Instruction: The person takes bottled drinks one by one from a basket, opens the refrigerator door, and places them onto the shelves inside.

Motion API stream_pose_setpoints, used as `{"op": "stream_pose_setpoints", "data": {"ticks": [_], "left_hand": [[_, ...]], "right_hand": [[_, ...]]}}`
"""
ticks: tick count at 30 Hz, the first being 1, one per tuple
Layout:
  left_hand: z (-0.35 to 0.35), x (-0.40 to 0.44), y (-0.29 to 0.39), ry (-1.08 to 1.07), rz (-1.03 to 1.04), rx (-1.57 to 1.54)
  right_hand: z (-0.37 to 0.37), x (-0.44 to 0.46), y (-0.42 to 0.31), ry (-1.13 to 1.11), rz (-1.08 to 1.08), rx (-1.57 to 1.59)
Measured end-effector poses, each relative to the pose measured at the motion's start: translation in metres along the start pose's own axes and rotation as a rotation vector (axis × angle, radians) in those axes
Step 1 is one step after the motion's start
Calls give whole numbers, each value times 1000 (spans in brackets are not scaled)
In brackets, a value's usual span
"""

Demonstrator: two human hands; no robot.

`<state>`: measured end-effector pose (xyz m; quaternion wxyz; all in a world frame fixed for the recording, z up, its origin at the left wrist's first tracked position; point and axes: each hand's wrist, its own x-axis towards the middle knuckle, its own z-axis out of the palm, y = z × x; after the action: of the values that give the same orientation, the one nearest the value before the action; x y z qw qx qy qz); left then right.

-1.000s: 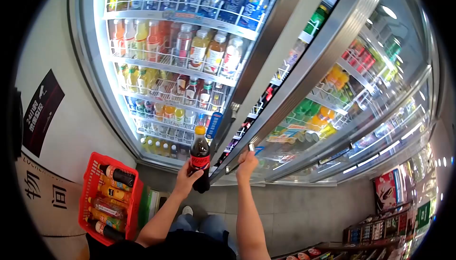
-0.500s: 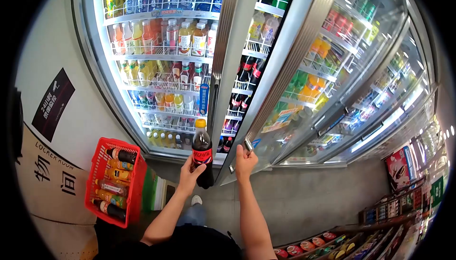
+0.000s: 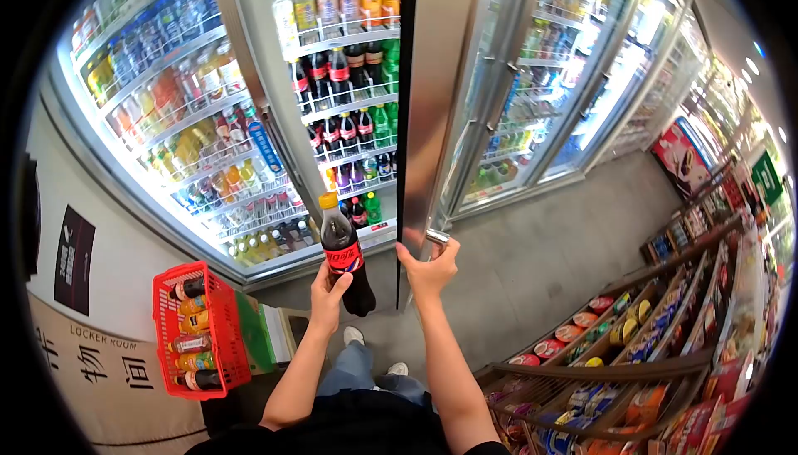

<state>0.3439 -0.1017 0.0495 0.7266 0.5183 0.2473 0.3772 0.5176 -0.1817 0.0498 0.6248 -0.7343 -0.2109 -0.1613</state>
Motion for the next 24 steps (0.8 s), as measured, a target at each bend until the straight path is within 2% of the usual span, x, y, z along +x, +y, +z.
{"op": "stream_pose_setpoints", "data": {"ticks": [3, 5, 7, 10, 11, 14, 15, 17, 18, 20, 21, 24], "left_hand": [[23, -3, 1, -74, 14, -8], [44, -1, -2, -135, -3, -21], [55, 0, 0, -171, -24, -31], [65, 5, -2, -229, -27, -41], [67, 6, -3, -241, -31, -52], [71, 18, -12, -247, -18, -63], [67, 23, -12, -239, -23, -62], [68, 28, -7, -238, -28, -75], [59, 44, -4, -231, -22, -59], [56, 56, -6, -249, -41, -35], [44, 77, -5, -250, -63, 14], [29, 106, -5, -199, -71, 18]], "right_hand": [[-25, 1, 11, 107, -37, -91], [-52, 12, 1, 194, 42, -179], [-65, 14, 0, 170, 113, -120], [-87, 19, -2, 463, -266, -431], [-90, 15, -7, 471, -270, -432], [-82, 6, -17, 269, -597, -321], [-70, 1, -15, 251, -600, -314], [-56, -3, -13, -420, -232, 108], [-32, 4, -15, -431, -235, 132], [-15, 12, -18, -613, 193, 427], [10, 21, 2, -787, 226, 486], [55, 41, 13, -873, 189, 519]]}}
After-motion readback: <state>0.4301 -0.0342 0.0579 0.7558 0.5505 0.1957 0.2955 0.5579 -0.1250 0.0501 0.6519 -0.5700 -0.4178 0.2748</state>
